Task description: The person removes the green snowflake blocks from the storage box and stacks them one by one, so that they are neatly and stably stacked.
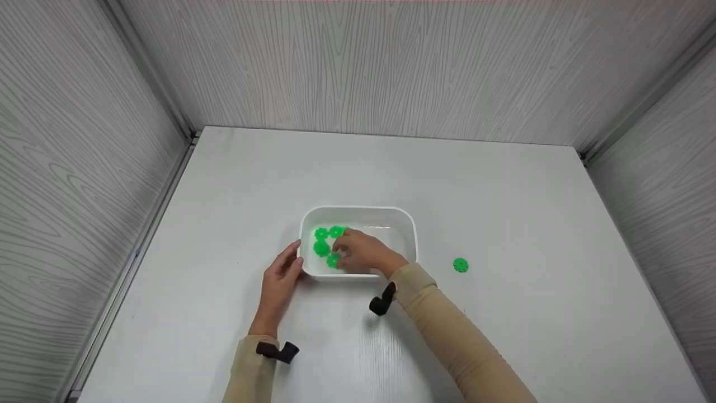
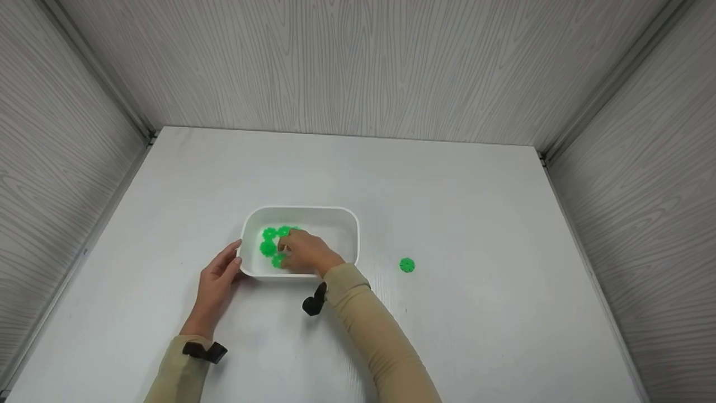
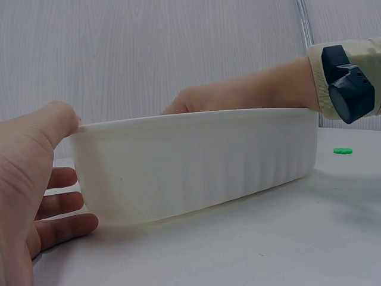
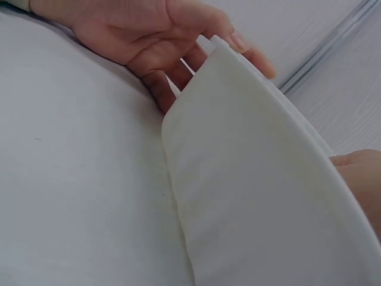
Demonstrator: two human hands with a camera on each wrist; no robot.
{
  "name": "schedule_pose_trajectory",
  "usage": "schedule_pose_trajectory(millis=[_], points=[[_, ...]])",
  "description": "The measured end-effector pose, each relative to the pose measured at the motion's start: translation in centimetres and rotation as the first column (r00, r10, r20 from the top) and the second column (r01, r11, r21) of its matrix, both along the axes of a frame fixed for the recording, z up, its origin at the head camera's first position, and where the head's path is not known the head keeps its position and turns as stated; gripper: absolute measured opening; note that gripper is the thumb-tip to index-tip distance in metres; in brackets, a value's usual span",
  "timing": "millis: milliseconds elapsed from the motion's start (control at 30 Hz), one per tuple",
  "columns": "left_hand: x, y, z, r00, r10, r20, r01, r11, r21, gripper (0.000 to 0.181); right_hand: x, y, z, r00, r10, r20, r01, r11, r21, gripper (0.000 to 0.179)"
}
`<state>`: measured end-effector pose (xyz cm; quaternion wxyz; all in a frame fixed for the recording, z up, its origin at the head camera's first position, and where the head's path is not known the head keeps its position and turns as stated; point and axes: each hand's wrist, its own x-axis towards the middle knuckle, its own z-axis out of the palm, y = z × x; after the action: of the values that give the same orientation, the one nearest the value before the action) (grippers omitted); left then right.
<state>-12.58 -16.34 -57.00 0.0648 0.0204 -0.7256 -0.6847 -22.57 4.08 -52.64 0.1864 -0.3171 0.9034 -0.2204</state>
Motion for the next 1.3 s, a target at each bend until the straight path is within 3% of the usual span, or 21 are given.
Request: schedule_pose_trajectory(millis=[200, 433, 700, 1067, 1300], points=[[0.0, -0.1, 0.4, 1.000, -0.011, 0.012, 0.011, 1.000, 0.009, 0.044, 0.2, -0.1, -0.3, 1.000, 0.007, -0.029, -0.007, 1.000, 0.016, 0.030], [0.7, 0.3, 2.6, 1.000, -0.030, -0.005, 0.030, 1.000, 0.001, 0.043, 0.2, -0.3, -0.3, 0.999, -0.020, -0.038, 0.021, 0.999, 0.038, 0.029], [0.7, 0.4, 2.7, 1.000, -0.026, 0.007, 0.026, 1.000, -0.001, 0.042, 0.0, -0.2, -0.4, 0.998, -0.062, 0.004, 0.062, 0.998, 0.022, 0.025], [0.8, 0.3, 2.5, 0.999, -0.036, 0.013, 0.035, 0.999, 0.031, 0.043, 0.2, -0.2, -0.6, 0.998, -0.018, -0.058, 0.018, 1.000, 0.003, 0.030], [0.9, 0.4, 2.7, 0.999, -0.030, 0.013, 0.030, 0.999, 0.030, 0.042, 0.1, -0.4, -0.6, 0.999, -0.035, -0.040, 0.036, 0.999, 0.033, 0.030]])
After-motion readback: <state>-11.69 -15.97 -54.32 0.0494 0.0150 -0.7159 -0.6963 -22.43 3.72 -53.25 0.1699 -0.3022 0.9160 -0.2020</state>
